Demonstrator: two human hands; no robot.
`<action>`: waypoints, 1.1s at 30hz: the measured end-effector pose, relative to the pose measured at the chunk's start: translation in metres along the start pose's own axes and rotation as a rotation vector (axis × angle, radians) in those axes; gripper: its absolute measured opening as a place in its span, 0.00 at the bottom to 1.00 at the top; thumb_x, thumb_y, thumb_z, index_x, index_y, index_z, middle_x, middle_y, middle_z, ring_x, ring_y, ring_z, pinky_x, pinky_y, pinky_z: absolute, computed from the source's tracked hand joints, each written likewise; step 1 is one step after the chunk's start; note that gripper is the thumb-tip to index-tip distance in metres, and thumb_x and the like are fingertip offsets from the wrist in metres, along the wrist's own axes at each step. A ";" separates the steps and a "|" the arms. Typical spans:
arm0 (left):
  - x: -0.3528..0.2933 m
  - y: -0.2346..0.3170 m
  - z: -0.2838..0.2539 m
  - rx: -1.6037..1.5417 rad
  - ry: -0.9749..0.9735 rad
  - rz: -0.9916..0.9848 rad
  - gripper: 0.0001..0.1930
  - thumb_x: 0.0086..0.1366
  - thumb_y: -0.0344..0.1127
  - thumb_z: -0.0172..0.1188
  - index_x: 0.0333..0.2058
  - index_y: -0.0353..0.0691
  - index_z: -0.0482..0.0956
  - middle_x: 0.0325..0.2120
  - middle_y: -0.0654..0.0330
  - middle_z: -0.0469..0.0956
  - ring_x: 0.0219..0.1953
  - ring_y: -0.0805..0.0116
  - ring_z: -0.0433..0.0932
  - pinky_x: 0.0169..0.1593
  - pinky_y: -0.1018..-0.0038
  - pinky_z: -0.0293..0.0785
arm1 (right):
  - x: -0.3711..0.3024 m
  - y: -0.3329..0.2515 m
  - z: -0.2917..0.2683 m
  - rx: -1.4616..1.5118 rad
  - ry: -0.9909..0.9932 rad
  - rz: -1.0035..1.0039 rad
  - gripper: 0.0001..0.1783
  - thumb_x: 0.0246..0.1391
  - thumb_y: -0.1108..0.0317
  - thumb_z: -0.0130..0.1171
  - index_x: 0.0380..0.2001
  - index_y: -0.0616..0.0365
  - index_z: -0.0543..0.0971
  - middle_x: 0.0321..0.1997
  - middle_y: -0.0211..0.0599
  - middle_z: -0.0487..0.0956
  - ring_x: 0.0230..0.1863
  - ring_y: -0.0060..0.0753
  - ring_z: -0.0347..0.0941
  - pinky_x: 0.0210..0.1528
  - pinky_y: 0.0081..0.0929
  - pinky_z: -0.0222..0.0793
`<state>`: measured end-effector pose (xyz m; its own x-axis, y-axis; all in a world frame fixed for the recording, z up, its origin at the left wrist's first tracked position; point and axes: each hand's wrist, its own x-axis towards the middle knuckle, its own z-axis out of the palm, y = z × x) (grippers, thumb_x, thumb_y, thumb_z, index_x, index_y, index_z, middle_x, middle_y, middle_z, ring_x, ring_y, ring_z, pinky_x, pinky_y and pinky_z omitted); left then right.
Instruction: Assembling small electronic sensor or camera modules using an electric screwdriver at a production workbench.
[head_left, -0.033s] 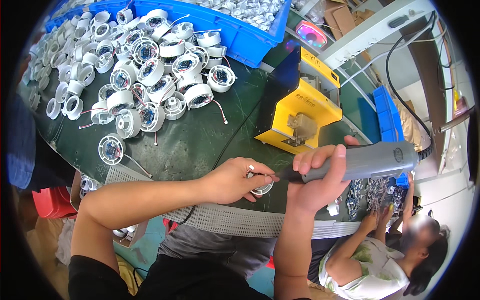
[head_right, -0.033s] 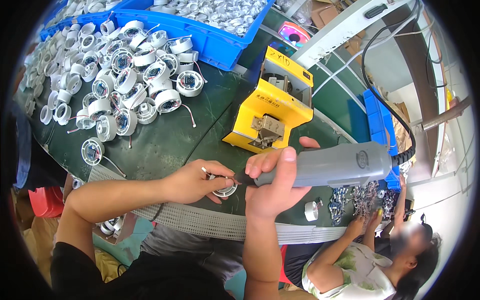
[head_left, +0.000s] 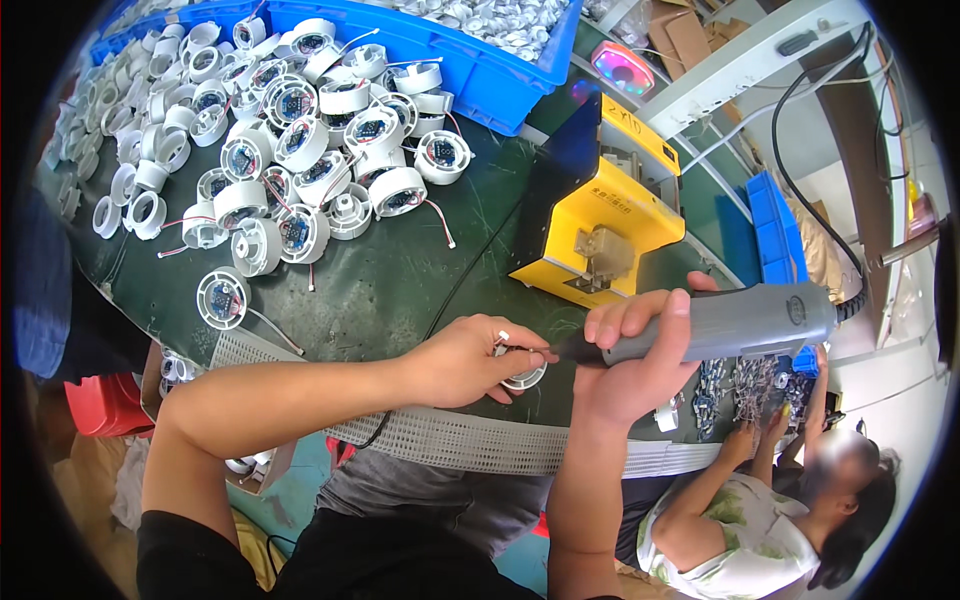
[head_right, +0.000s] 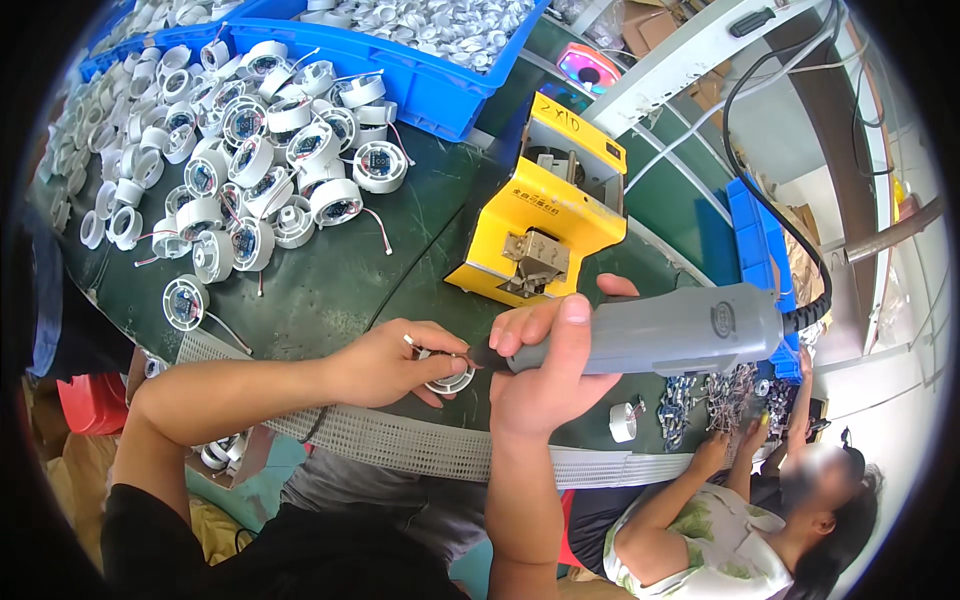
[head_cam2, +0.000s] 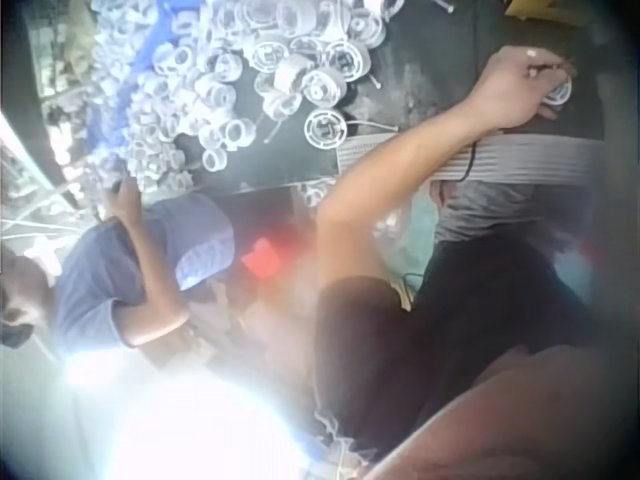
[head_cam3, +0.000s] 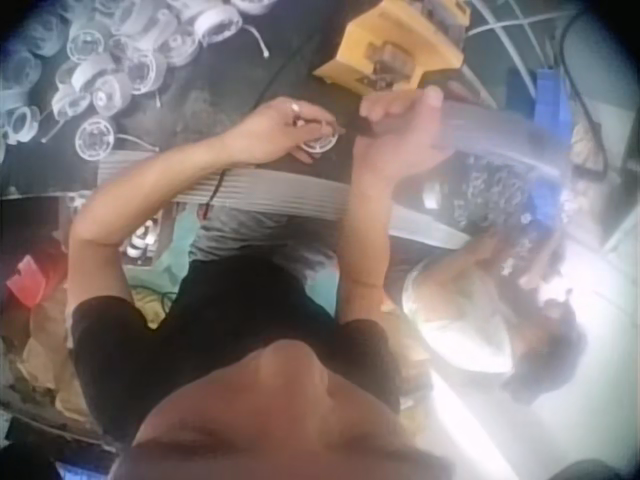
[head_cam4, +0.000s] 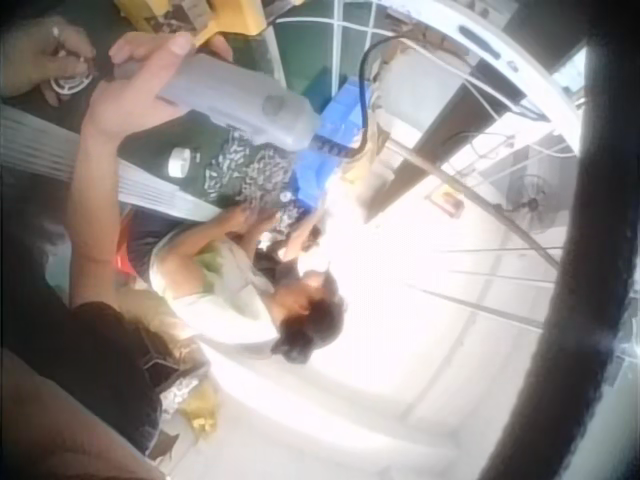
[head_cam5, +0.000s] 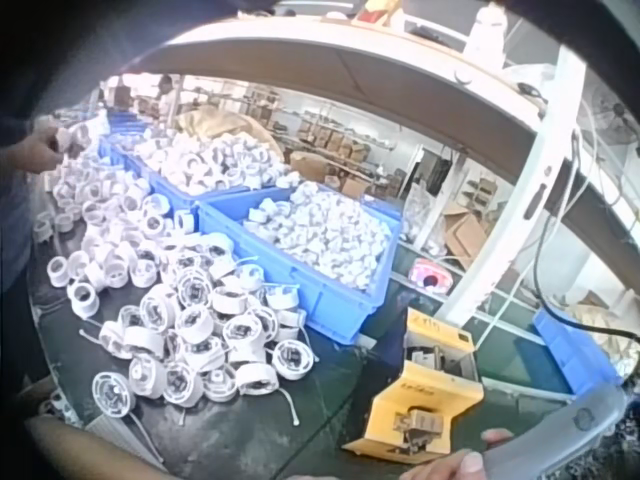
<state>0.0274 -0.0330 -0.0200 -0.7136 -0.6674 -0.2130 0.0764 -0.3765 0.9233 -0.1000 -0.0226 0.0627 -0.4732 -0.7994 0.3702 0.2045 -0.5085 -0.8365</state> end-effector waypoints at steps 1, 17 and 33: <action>0.000 0.000 0.000 0.000 0.001 -0.001 0.16 0.70 0.39 0.54 0.50 0.37 0.79 0.37 0.58 0.79 0.36 0.73 0.80 0.39 0.75 0.83 | 0.000 0.000 0.000 0.001 0.000 0.001 0.19 0.61 0.69 0.50 0.52 0.61 0.60 0.16 0.32 0.64 0.12 0.25 0.61 0.16 0.28 0.64; 0.000 0.014 -0.008 -0.100 -0.063 -0.162 0.17 0.69 0.29 0.46 0.54 0.36 0.74 0.42 0.55 0.75 0.38 0.70 0.80 0.41 0.74 0.82 | -0.007 -0.008 -0.002 -0.035 -0.060 -0.024 0.19 0.60 0.70 0.49 0.52 0.61 0.59 0.17 0.33 0.65 0.12 0.25 0.61 0.17 0.27 0.64; 0.002 0.005 -0.006 -0.062 0.004 -0.122 0.19 0.72 0.28 0.41 0.59 0.33 0.64 0.39 0.51 0.76 0.36 0.67 0.81 0.43 0.72 0.83 | -0.024 0.017 -0.011 -0.053 -0.128 0.020 0.19 0.61 0.71 0.47 0.54 0.59 0.58 0.18 0.32 0.65 0.13 0.25 0.61 0.18 0.27 0.66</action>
<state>0.0300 -0.0402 -0.0174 -0.7175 -0.6164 -0.3243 0.0319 -0.4942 0.8688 -0.0947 -0.0089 0.0353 -0.3557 -0.8451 0.3991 0.1651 -0.4772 -0.8631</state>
